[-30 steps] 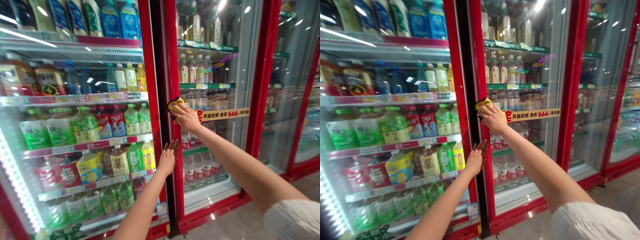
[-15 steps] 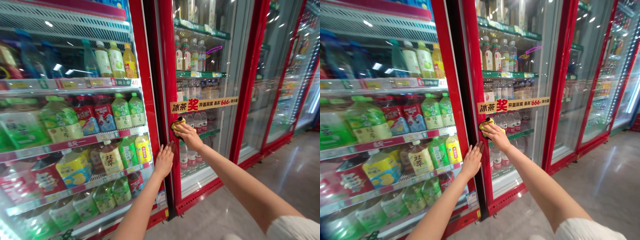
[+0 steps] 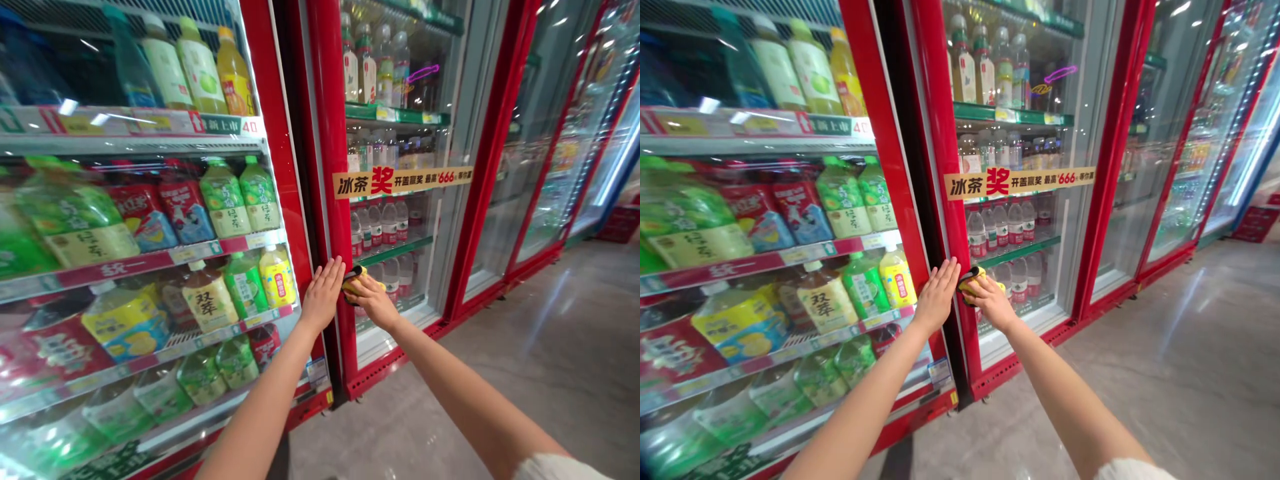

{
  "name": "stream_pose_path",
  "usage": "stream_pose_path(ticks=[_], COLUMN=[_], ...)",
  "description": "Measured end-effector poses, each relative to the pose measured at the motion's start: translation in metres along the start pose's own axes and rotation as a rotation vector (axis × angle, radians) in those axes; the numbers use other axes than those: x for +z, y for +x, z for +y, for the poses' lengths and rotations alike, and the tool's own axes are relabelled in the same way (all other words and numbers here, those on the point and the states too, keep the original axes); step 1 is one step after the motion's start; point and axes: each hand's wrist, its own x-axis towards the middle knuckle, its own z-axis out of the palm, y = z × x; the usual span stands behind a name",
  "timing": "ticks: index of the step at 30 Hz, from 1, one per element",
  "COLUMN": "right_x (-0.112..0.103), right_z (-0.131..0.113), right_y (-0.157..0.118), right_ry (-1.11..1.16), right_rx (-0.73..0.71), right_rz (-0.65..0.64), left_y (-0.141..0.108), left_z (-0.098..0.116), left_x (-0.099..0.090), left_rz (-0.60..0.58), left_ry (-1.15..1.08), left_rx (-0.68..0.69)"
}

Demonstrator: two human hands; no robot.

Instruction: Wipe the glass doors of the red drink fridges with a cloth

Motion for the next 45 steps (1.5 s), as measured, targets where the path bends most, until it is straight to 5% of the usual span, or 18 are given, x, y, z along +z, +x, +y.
stream_pose_path(ticks=[6, 16, 23, 34, 40, 45], right_x=[0.058, 0.134, 0.158, 0.188, 0.2, 0.204], right_z=[-0.009, -0.049, -0.069, -0.086, -0.107, -0.118], right_y=[-0.067, -0.154, -0.19, -0.242, -0.256, -0.268], right_ry=[0.041, 0.109, 0.234, 0.429, 0.471, 0.468], right_rx=[-0.062, 0.102, 0.183, 0.285, 0.467, 0.72], right_rz=[-0.03, -0.021, -0.128, -0.399, -0.36, -0.183], left_y=[0.004, -0.069, -0.103, -0.117, -0.116, -0.115], left_z=[0.006, 0.045, 0.067, 0.09, 0.089, 0.09], left_x=[0.022, 0.08, 0.108, 0.134, 0.133, 0.135], left_rz=[-0.089, -0.245, -0.352, -0.332, -0.315, -0.326], left_ry=[0.043, 0.131, 0.123, 0.028, 0.034, 0.028], left_rx=[0.141, 0.071, -0.021, -0.077, -0.074, -0.078])
